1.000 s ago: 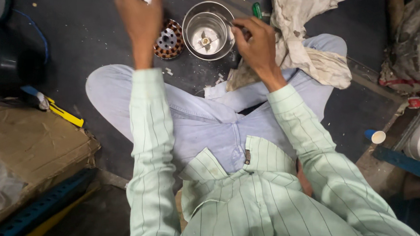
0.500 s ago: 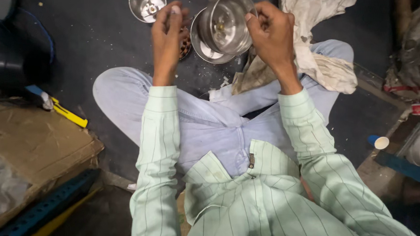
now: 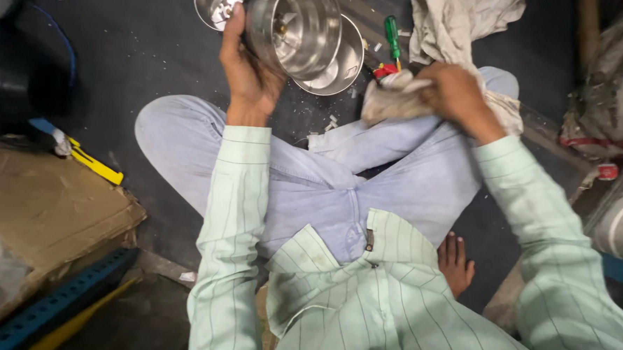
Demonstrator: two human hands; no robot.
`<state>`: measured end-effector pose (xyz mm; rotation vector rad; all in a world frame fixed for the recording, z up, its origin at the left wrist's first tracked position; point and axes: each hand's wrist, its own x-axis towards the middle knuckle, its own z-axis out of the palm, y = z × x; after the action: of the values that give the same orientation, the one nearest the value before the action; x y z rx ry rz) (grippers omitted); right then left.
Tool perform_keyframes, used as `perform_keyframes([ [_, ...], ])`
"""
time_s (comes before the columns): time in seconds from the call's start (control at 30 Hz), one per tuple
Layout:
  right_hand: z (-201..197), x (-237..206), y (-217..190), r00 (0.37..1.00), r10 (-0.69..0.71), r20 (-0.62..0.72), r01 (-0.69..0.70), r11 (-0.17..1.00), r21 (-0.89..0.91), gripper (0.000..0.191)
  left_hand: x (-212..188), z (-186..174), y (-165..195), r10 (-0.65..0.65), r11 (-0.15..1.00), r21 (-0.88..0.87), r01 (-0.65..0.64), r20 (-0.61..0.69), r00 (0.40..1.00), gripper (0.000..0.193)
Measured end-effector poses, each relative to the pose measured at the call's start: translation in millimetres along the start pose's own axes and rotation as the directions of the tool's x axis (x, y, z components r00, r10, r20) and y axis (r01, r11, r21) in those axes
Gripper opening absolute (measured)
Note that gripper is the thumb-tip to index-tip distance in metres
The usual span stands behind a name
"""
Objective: The person sits on the workshop floor and works on a stainless steel mixer grinder jar. They wipe the jar with a cloth, remove and handle the blade assembly and coupler parts, use a screwdriver on the jar base, and fit a pink coupler piece onto the jar, then handle the perforated blade disc.
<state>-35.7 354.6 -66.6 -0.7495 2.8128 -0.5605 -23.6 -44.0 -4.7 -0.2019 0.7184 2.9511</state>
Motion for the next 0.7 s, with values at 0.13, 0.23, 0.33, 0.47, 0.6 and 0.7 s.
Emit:
perform_keyframes([
  [0.13, -73, -11, 67, 0.985, 0.072, -0.154, -0.11, 0.961, -0.255, 0.03, 2, -1, -6, 0.003, 1.0, 0.002, -0.003, 0.018, 1.0, 0.058],
  [0.23, -111, -24, 70, 0.945, 0.012, -0.328, -0.167, 0.878, -0.448, 0.037, -1, 4, -10, 0.028, 0.999, 0.018, -0.029, 0.091, 0.996, 0.059],
  [0.33, -96, -17, 31, 0.87, -0.102, -0.483, 0.026, 0.986, -0.163, 0.038, -5, 7, -10, 0.045, 0.999, 0.012, -0.047, 0.123, 0.991, 0.062],
  [0.47, -6, 16, -35, 0.997, -0.032, -0.066, 0.033, 0.999, 0.011, 0.044, -3, 8, -11, 0.035, 0.994, 0.103, -0.04, 0.049, 0.998, 0.063],
  [0.6, 47, 21, -54, 0.984, 0.175, 0.031, -0.17, 0.978, -0.119, 0.057, 0, 6, -8, -0.021, 0.985, 0.168, 0.04, -0.108, 0.994, 0.07],
  [0.7, 28, 12, -47, 0.985, 0.16, -0.06, -0.158, 0.987, 0.035, 0.044, 1, 2, -5, -0.011, 0.984, 0.175, 0.019, -0.042, 0.999, 0.074],
])
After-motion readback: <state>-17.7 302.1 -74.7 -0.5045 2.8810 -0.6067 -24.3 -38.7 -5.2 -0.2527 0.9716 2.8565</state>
